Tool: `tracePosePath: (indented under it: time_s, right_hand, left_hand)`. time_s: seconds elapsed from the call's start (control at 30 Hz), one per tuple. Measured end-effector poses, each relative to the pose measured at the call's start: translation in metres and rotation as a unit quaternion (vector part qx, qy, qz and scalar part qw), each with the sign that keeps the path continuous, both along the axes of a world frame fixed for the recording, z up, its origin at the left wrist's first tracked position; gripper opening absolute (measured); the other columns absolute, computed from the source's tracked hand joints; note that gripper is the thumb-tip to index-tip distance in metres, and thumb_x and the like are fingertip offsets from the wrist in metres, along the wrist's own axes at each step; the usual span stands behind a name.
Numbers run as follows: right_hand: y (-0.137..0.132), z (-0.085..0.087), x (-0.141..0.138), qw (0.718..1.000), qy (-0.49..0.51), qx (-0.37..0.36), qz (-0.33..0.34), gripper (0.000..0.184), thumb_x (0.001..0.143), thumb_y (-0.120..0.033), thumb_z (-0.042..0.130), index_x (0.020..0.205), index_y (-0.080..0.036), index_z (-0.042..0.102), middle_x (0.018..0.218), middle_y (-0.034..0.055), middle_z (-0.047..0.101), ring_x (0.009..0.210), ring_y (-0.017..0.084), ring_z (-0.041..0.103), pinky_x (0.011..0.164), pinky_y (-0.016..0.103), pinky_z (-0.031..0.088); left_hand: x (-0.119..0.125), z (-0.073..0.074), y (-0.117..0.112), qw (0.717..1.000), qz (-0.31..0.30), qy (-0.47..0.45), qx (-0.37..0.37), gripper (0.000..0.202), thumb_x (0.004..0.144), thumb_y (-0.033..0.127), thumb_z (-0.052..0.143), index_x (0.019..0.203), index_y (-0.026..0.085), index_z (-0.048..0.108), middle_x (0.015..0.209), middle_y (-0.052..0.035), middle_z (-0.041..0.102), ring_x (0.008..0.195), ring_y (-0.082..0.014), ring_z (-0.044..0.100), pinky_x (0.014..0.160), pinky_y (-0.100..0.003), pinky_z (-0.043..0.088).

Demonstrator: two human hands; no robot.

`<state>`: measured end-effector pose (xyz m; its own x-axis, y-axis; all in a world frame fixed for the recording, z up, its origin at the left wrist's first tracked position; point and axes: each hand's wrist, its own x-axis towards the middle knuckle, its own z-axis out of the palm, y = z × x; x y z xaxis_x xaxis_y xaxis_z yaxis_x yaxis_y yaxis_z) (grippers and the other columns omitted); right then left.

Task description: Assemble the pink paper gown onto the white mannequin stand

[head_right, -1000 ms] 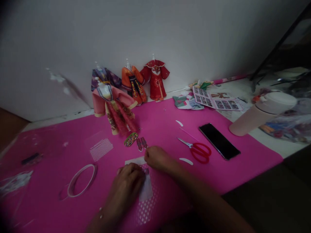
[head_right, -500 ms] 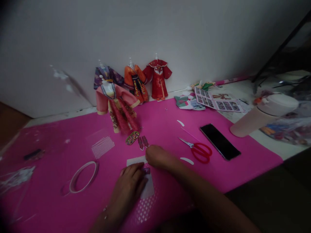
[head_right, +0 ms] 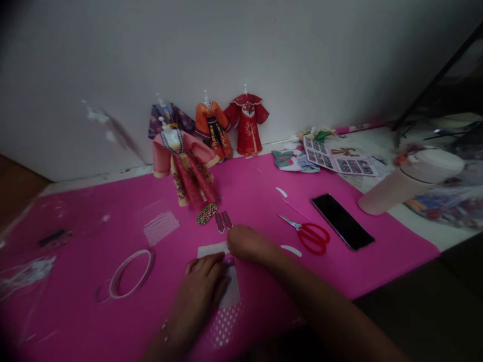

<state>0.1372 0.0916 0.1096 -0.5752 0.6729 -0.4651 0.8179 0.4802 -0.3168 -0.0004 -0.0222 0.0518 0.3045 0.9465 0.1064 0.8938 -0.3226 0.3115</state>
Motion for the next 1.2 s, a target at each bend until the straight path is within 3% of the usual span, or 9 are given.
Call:
tracePosePath:
  time_s: [0.1, 0.27, 1.0, 1.2]
  right_hand:
    - [0.0, 0.0, 0.0, 1.0, -0.011, -0.004, -0.005, 0.021, 0.093, -0.011, 0.05, 0.099, -0.01, 0.069, 0.1, 0.0124, 0.073, 0.089, 0.02, 0.068, 0.075, 0.03, 0.049]
    - [0.001, -0.007, -0.001, 1.0, -0.025, -0.002, -0.01, 0.019, 0.096, -0.03, 0.057, 0.102, -0.014, 0.065, 0.101, 0.005, 0.069, 0.089, 0.018, 0.067, 0.081, 0.039, 0.055]
    - [0.003, -0.025, -0.003, 1.0, -0.017, 0.01, -0.008, 0.024, 0.095, -0.032, 0.06, 0.111, -0.014, 0.063, 0.112, 0.0078, 0.066, 0.097, 0.021, 0.065, 0.084, 0.041, 0.054]
    - [0.004, -0.028, 0.001, 0.999, 0.025, 0.014, -0.037, 0.017, 0.093, -0.028, 0.061, 0.101, -0.014, 0.065, 0.098, 0.0056, 0.069, 0.088, 0.019, 0.065, 0.079, 0.036, 0.052]
  left_hand:
    - [0.0, 0.001, 0.0, 1.0, -0.002, 0.004, 0.0, 0.023, 0.088, 0.017, 0.062, 0.111, 0.018, 0.063, 0.125, -0.0107, 0.066, 0.113, -0.0282, 0.061, 0.094, -0.05, 0.041]
    - [0.001, 0.003, 0.001, 1.0, -0.002, 0.01, -0.002, 0.023, 0.088, 0.017, 0.063, 0.111, 0.017, 0.064, 0.124, -0.0107, 0.067, 0.112, -0.0283, 0.061, 0.094, -0.05, 0.041]
    - [-0.001, -0.003, 0.003, 0.998, -0.011, 0.063, 0.004, 0.025, 0.088, 0.018, 0.063, 0.113, 0.017, 0.065, 0.137, -0.0076, 0.061, 0.111, -0.0296, 0.059, 0.092, -0.049, 0.044]
    - [-0.001, 0.0, 0.003, 0.997, -0.015, 0.069, 0.006, 0.027, 0.089, 0.018, 0.061, 0.116, 0.017, 0.064, 0.135, -0.0075, 0.062, 0.11, -0.0288, 0.059, 0.092, -0.049, 0.044]
